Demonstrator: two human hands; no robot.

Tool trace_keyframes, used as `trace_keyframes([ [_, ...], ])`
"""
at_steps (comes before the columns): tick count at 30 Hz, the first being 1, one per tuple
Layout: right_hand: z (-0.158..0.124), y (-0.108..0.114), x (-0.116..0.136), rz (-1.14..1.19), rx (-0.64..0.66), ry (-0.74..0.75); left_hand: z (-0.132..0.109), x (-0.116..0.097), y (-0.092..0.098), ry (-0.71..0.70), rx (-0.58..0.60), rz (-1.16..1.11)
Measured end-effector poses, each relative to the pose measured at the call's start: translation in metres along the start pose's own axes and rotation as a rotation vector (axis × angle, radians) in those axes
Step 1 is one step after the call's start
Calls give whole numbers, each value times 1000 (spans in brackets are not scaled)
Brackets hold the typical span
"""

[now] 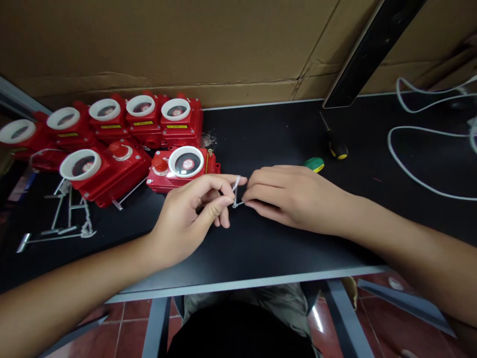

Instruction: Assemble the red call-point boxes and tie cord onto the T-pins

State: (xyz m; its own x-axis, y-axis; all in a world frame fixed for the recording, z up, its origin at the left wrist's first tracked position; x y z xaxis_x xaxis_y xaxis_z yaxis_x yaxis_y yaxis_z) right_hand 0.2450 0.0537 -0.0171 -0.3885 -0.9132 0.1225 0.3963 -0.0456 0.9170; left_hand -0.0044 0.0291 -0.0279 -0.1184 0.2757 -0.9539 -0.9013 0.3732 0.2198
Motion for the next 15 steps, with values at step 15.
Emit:
trace_keyframes([
  [15,5,-13,5,382,-224,-235,6,-1,3,-67,-23,-20],
])
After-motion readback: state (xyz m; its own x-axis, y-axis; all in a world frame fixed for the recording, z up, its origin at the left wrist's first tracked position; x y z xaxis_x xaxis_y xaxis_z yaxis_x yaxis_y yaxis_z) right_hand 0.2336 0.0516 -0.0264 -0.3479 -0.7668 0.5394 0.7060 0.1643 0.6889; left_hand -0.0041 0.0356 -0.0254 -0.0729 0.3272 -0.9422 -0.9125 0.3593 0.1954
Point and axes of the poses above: each hand's wrist, its own z-axis towards the middle knuckle, its own y-axis out of the back of the hand, x = y × z, the point moved 2 cm from there along z, towards the middle knuckle, and after that the axes turned 3 degrees about z, right-handed, at the moved point
